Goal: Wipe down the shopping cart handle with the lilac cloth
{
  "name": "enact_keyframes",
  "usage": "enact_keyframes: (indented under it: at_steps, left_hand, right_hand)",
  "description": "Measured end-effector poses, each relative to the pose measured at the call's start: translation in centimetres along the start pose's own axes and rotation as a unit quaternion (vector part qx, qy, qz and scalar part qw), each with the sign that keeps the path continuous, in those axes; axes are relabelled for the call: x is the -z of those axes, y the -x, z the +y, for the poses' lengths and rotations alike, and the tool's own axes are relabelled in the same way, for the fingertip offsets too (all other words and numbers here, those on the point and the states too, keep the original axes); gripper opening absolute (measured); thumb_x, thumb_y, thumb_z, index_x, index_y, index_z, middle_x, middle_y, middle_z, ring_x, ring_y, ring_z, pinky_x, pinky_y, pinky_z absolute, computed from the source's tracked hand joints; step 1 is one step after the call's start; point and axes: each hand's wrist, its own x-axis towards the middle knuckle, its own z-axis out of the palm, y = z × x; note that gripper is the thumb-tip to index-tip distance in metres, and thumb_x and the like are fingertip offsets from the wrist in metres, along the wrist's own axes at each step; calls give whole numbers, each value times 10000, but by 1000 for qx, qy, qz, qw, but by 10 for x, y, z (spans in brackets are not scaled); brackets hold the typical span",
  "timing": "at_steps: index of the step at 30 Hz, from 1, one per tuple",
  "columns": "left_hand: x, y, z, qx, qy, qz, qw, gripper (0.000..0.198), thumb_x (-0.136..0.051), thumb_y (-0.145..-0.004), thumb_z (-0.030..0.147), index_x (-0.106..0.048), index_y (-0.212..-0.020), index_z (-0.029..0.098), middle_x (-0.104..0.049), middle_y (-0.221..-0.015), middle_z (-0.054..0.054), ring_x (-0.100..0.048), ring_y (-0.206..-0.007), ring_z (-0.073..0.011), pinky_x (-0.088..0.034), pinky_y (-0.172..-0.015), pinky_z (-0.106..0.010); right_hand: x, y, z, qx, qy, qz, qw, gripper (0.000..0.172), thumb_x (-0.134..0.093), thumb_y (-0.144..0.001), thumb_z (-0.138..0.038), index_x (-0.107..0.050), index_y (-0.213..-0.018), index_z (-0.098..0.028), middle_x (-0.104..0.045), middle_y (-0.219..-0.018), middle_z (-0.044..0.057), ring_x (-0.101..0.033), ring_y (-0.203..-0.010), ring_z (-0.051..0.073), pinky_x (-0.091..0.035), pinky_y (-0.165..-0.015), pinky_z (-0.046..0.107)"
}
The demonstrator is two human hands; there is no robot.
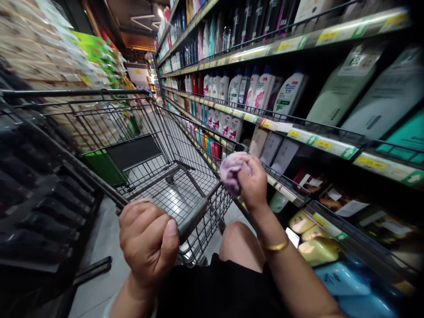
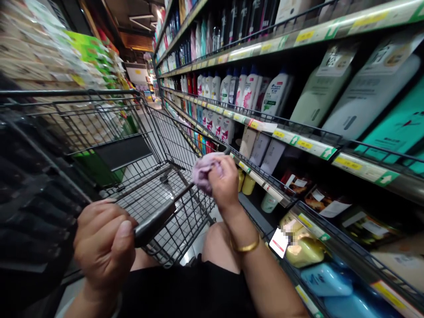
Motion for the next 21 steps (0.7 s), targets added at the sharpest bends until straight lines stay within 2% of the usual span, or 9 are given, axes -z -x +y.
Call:
enact_keyframes:
  at_steps: [2, 4, 5, 9, 12, 13, 15, 18, 21]
  left_hand:
    - [2, 1, 0, 0, 0, 1, 1000, 272, -525, -951, 173, -521, -684, 224, -519, -626, -8, -494, -675, -182, -426, -889, -517]
    - [3, 1, 0, -4, -2, 1, 1000, 261, -526, -949, 175, -527, -693, 226, -519, -629, -5, -497, -683, -183, -424, -907, -520]
    - [4, 0, 0, -9, -4, 0, 1000, 256, -529, -947, 178, -527, -696, 227, -518, -632, -4, -498, -687, -184, -425, -913, -517]
    - [2, -2, 0, -20, -7, -3, 1000, 253, -550, -940, 189, -503, -694, 226, -489, -628, 7, -477, -692, -180, -428, -909, -485]
    - [-1, -1, 0, -8, 1, 7, 1000, 257, -530, -953, 200, -507, -699, 224, -507, -637, 6, -479, -697, -180, -424, -917, -482]
    - [-2, 0, 0, -5, 5, 15, 1000, 259, -509, -962, 205, -514, -704, 224, -518, -642, 4, -484, -696, -181, -422, -920, -485]
    - [-2, 2, -1, -5, 12, 29, 999, 266, -468, -979, 217, -529, -720, 224, -534, -653, -1, -491, -692, -185, -419, -914, -490]
    - [0, 3, -3, -13, 13, 35, 999, 266, -461, -982, 225, -537, -728, 223, -538, -659, -6, -493, -691, -189, -419, -896, -483]
    - [2, 0, -2, -20, 5, 19, 1000, 262, -496, -968, 206, -530, -709, 222, -540, -659, -6, -493, -690, -188, -426, -903, -470]
  right_hand:
    - [3, 5, -23, 102, 28, -67, 992, 179, -575, -930, -232, -730, -1020, -236, -721, -994, 56, -662, -1002, 237, -535, -944, 430]
    - [7, -4, -22, 152, 87, -77, 981, 224, -582, -923, -225, -749, -1070, -249, -729, -1035, 68, -658, -1027, 255, -528, -965, 456]
    - [9, -14, -13, 152, 122, -68, 978, 237, -581, -917, -229, -755, -1076, -248, -734, -1049, 77, -656, -1040, 267, -523, -978, 470]
    - [10, -51, 15, 40, 205, -27, 978, 205, -569, -901, -218, -758, -980, -202, -746, -1015, 114, -668, -1012, 292, -526, -965, 494]
    - [7, -45, -25, 94, 148, -156, 972, 170, -585, -951, -219, -748, -998, -218, -758, -1020, 82, -691, -977, 245, -550, -898, 419]
    - [6, -37, -47, 130, 106, -226, 960, 164, -581, -973, -219, -738, -1021, -224, -756, -1016, 68, -694, -970, 225, -556, -876, 390]
    - [6, -19, -87, 183, 16, -311, 932, 160, -579, -1007, -210, -718, -1085, -221, -749, -1035, 59, -699, -984, 194, -573, -861, 344]
    - [5, -7, -105, 241, 15, -321, 916, 180, -577, -1024, -207, -711, -1143, -229, -739, -1086, 70, -694, -981, 185, -581, -841, 332]
    - [2, -11, -81, 232, 89, -262, 933, 183, -576, -1021, -233, -715, -1139, -223, -725, -1063, 87, -687, -947, 201, -583, -809, 349]
